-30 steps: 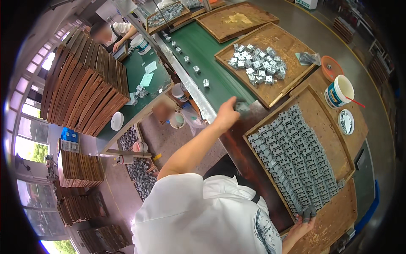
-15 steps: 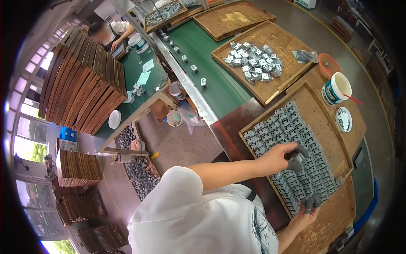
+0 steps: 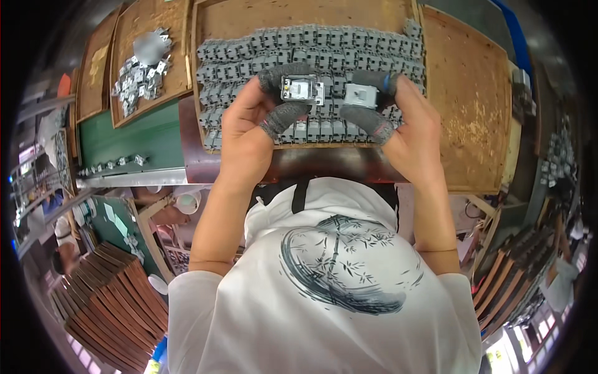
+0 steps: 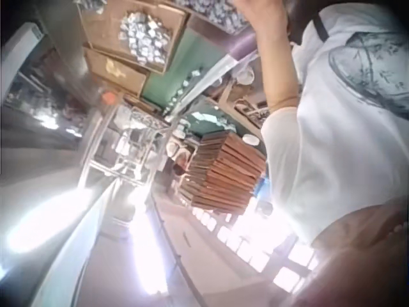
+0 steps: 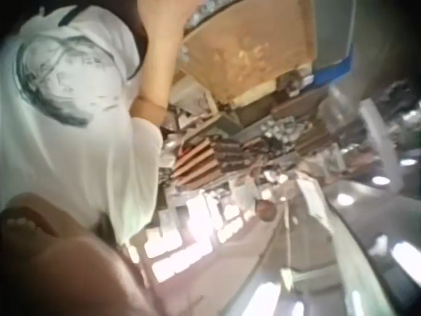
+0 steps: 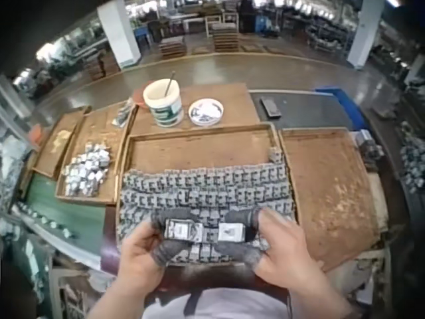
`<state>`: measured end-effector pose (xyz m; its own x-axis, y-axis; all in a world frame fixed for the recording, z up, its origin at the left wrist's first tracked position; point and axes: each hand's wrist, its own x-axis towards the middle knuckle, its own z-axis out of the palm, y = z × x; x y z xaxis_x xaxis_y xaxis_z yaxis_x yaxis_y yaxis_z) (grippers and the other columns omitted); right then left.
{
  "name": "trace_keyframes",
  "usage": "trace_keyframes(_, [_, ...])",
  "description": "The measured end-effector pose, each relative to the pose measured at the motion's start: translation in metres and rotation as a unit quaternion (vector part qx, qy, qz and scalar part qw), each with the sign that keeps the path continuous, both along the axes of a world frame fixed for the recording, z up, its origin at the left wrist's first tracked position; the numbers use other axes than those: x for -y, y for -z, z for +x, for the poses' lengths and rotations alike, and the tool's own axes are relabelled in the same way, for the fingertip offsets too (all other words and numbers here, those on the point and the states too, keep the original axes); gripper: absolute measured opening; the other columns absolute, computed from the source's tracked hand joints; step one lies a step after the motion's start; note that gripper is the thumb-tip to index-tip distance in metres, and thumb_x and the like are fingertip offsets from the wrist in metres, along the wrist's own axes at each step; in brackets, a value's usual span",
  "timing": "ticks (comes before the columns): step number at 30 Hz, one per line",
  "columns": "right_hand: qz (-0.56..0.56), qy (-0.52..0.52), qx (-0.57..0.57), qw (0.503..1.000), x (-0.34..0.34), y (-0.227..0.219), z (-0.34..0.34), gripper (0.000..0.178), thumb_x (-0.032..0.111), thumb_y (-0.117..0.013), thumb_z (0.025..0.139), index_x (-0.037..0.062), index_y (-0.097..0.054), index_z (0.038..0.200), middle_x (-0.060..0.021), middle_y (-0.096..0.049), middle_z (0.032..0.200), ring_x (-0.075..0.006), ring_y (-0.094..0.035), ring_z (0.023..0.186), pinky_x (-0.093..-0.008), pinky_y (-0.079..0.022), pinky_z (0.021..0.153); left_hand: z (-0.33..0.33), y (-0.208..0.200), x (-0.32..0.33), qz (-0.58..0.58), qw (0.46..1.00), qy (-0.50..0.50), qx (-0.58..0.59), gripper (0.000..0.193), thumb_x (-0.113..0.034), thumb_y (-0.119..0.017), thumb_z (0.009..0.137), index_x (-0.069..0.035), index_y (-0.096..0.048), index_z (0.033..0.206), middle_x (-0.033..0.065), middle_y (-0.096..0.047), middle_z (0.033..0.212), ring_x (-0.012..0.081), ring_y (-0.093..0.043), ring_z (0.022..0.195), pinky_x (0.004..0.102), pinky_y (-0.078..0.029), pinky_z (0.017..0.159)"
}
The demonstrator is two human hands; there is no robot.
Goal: Manually assemble and organize small grey electronic components into structured trays at a production workbench.
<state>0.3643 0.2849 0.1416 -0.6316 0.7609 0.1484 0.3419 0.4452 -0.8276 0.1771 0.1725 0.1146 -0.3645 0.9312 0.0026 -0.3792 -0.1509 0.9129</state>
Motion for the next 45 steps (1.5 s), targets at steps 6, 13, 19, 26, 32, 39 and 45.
trace_keyframes(6, [0.076, -0.019, -0.008, 0.997, 0.002, 0.012, 0.012, 0.037, 0.013, -0.080, 0.076, 0.0011, -0.068, 0.108, -0.0100, -0.064, 0.094, -0.0232, -0.063, 0.080, -0.0313, -0.050, 0.070, 0.020, -0.005, -0.005, -0.008, 0.998, 0.037, -0.048, 0.039, 0.007, -0.061, 0.088, 0.003, -0.056, 0.126, 0.0081, -0.063, 0.120, 0.0155, -0.060, 0.109, 0.0296, -0.049, 0.095])
trace_keyframes(13, [0.141, -0.028, 0.011, 0.990, -0.001, 0.020, 0.016, 0.029, 0.007, -0.077, 0.070, -0.0010, -0.064, 0.095, -0.0122, -0.060, 0.089, -0.0303, -0.061, 0.076, -0.0369, -0.050, 0.066, 0.037, -0.001, -0.010, -0.043, 0.987, 0.063, -0.142, 0.036, 0.007, -0.057, 0.090, 0.003, -0.057, 0.126, 0.0057, -0.056, 0.117, 0.0149, -0.057, 0.109, 0.0286, -0.047, 0.093])
trace_keyframes(19, [0.095, -0.059, 0.026, 0.993, -0.010, 0.030, 0.027, 0.024, 0.007, -0.075, 0.069, -0.0006, -0.057, 0.084, -0.0133, -0.054, 0.082, -0.0339, -0.058, 0.071, -0.0405, -0.047, 0.060, 0.044, 0.023, -0.015, -0.096, 0.992, 0.080, 0.001, 0.036, 0.006, -0.057, 0.089, 0.002, -0.058, 0.125, 0.0056, -0.055, 0.115, 0.0145, -0.056, 0.108, 0.0261, -0.045, 0.093])
trace_keyframes(26, [0.170, -0.016, 0.017, 0.985, -0.002, 0.039, 0.028, 0.024, 0.004, -0.074, 0.067, -0.0012, -0.059, 0.084, -0.0148, -0.054, 0.082, -0.0359, -0.057, 0.072, -0.0430, -0.047, 0.062, 0.057, 0.020, -0.023, -0.073, 0.976, 0.074, -0.190, 0.044, 0.011, -0.056, 0.085, -0.001, -0.058, 0.128, 0.0057, -0.054, 0.114, 0.0150, -0.055, 0.101, 0.0258, -0.046, 0.086])
trace_keyframes(32, [0.153, 0.061, 0.028, 0.986, 0.008, 0.052, 0.025, 0.021, 0.002, -0.070, 0.071, -0.0010, -0.059, 0.089, -0.0165, -0.057, 0.087, -0.0382, -0.060, 0.080, -0.0456, -0.049, 0.065, 0.072, 0.020, -0.039, -0.053, 0.868, 0.030, -0.493, 0.075, 0.007, -0.063, 0.062, -0.001, -0.048, 0.135, 0.0215, -0.049, 0.111, 0.0431, -0.048, 0.102, 0.0438, -0.043, 0.088])
trace_keyframes(39, [-0.047, 0.054, 0.012, 0.997, -0.004, 0.058, 0.051, 0.037, 0.020, -0.071, 0.079, -0.0010, -0.060, 0.107, -0.0138, -0.060, 0.101, -0.0277, -0.063, 0.091, -0.0361, -0.049, 0.077, 0.069, 0.028, -0.063, 0.088, 0.854, 0.069, -0.509, 0.067, -0.006, -0.073, 0.059, 0.000, -0.058, 0.125, 0.0179, -0.062, 0.111, 0.0375, -0.059, 0.097, 0.0421, -0.049, 0.085])
trace_keyframes(45, [-0.241, 0.048, -0.143, 0.959, 0.000, 0.065, 0.080, 0.048, 0.021, -0.070, 0.083, -0.0019, -0.058, 0.123, -0.0082, -0.059, 0.115, -0.0158, -0.057, 0.105, -0.0298, -0.046, 0.089, 0.093, 0.017, -0.088, 0.156, 0.844, 0.089, -0.505, 0.066, -0.018, -0.076, 0.062, -0.004, -0.060, 0.124, 0.0158, -0.063, 0.111, 0.0361, -0.060, 0.095, 0.0408, -0.051, 0.083])
